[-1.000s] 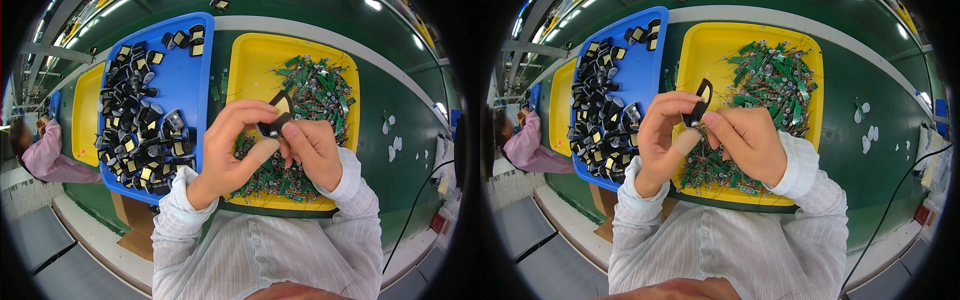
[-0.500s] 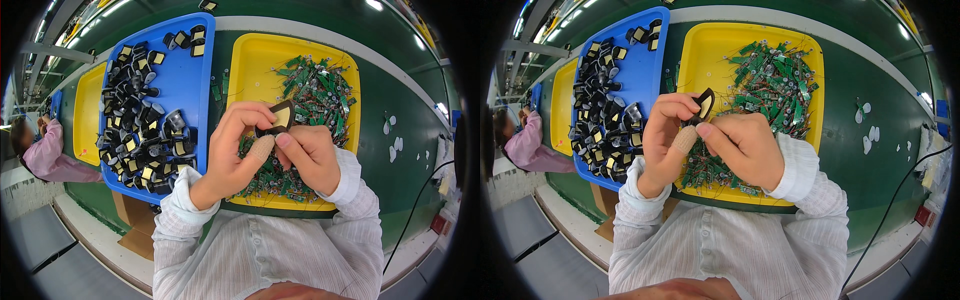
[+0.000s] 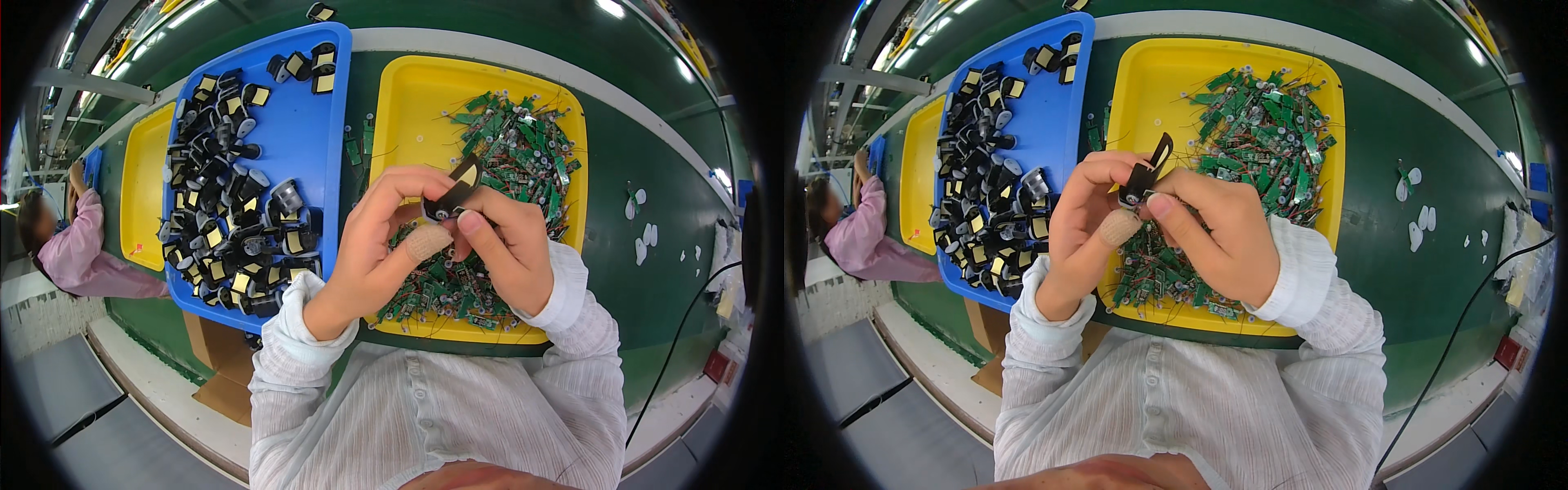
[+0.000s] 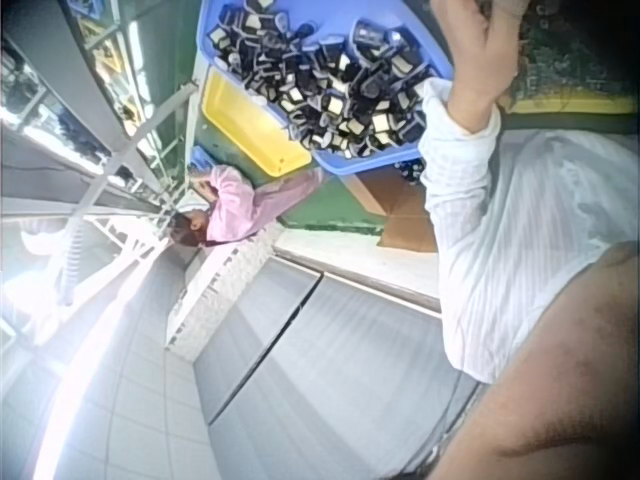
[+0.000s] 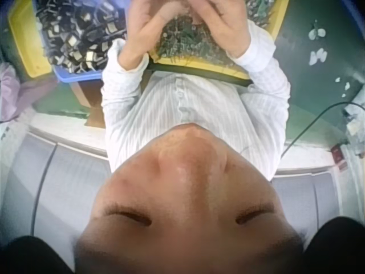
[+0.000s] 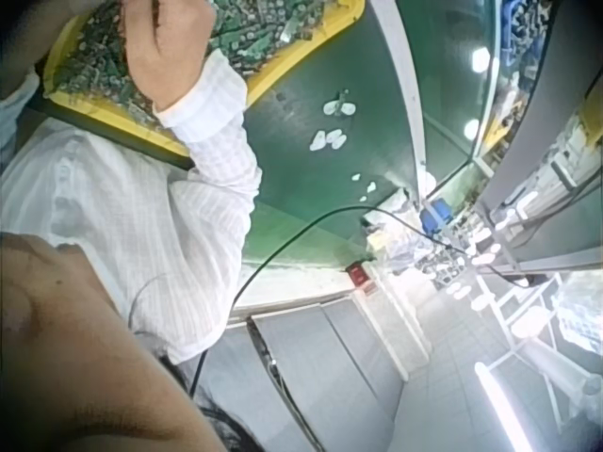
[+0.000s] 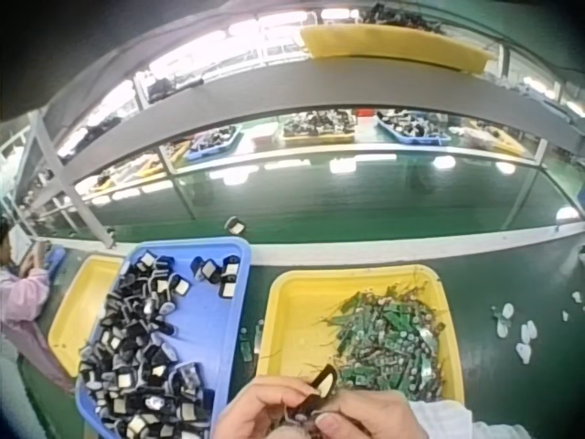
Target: The person repeatedly picks small black plastic housings from a blue tray and green circuit boards from a yellow tray, then inserts the boards into the housings. The assembled units are placed back into the blue tray.
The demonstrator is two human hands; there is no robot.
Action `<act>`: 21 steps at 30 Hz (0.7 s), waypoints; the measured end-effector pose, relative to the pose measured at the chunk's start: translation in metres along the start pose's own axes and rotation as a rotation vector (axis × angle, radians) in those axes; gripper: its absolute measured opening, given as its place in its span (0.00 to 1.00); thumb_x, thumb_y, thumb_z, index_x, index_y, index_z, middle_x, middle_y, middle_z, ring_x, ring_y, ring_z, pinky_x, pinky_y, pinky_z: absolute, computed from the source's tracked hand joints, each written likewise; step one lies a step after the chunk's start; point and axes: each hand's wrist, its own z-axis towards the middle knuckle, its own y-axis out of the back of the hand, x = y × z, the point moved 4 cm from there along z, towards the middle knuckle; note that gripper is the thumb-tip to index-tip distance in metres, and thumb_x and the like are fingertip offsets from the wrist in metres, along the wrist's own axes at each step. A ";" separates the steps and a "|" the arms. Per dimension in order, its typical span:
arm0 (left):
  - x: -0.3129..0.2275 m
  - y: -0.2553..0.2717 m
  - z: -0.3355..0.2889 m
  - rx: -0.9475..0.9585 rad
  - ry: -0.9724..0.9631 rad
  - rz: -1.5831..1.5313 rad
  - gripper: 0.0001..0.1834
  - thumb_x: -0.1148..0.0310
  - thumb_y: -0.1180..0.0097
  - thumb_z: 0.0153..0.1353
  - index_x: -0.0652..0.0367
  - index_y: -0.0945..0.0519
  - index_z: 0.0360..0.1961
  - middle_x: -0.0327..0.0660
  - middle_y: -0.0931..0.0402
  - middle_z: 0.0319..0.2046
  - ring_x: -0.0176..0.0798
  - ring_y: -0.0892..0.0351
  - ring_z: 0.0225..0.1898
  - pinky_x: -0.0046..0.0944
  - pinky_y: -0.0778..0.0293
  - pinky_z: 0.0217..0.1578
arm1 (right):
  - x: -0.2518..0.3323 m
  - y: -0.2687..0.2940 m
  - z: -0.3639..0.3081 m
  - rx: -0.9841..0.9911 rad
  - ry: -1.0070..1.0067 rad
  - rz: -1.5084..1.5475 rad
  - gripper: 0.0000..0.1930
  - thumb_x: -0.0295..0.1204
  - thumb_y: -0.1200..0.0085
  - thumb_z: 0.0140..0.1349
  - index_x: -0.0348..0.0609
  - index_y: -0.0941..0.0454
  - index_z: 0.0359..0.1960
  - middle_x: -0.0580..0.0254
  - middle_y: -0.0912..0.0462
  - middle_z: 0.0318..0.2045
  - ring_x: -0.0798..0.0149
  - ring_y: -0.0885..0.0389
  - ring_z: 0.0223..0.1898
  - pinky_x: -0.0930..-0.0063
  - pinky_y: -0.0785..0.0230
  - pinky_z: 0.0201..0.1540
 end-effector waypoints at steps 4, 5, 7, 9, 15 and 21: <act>0.000 0.000 0.002 0.013 -0.057 0.028 0.11 0.77 0.52 0.57 0.65 0.33 0.42 0.46 0.35 0.44 0.39 0.34 0.49 0.37 0.38 0.51 | 0.001 -0.001 0.000 0.031 0.032 -0.032 0.06 0.27 0.55 0.60 0.36 0.27 0.31 0.58 0.26 0.18 0.63 0.26 0.19 0.74 0.35 0.24; 0.000 0.000 0.002 0.023 -0.090 0.050 0.11 0.78 0.53 0.57 0.65 0.33 0.42 0.45 0.35 0.43 0.39 0.34 0.49 0.36 0.39 0.51 | 0.001 -0.002 0.000 0.034 0.031 -0.043 0.06 0.27 0.54 0.60 0.37 0.27 0.32 0.58 0.26 0.18 0.62 0.26 0.20 0.74 0.35 0.24; 0.002 0.000 0.000 -0.016 -0.106 0.086 0.10 0.79 0.55 0.58 0.66 0.34 0.41 0.45 0.36 0.42 0.38 0.35 0.47 0.35 0.40 0.51 | 0.002 -0.003 0.001 0.013 0.100 -0.114 0.06 0.26 0.53 0.59 0.37 0.27 0.32 0.58 0.25 0.19 0.61 0.25 0.20 0.73 0.35 0.25; 0.002 0.001 -0.001 -0.037 -0.130 0.119 0.09 0.79 0.56 0.58 0.66 0.35 0.41 0.44 0.36 0.42 0.37 0.35 0.46 0.34 0.41 0.51 | 0.005 -0.003 0.002 -0.034 0.240 -0.231 0.05 0.25 0.52 0.57 0.36 0.27 0.33 0.57 0.25 0.20 0.59 0.25 0.21 0.73 0.35 0.25; 0.005 0.005 0.000 -0.053 -0.098 0.132 0.10 0.79 0.55 0.58 0.65 0.35 0.42 0.44 0.37 0.43 0.35 0.34 0.45 0.33 0.37 0.48 | 0.002 0.000 0.001 -0.125 0.215 -0.246 0.05 0.24 0.50 0.56 0.35 0.26 0.33 0.54 0.23 0.23 0.59 0.24 0.22 0.74 0.33 0.26; -0.004 0.008 0.003 -0.075 -0.117 0.269 0.15 0.77 0.50 0.56 0.64 0.33 0.45 0.42 0.34 0.42 0.34 0.31 0.41 0.32 0.33 0.42 | -0.008 0.004 0.003 -0.018 -0.119 0.222 0.07 0.24 0.50 0.57 0.33 0.27 0.35 0.57 0.21 0.26 0.70 0.22 0.25 0.80 0.29 0.30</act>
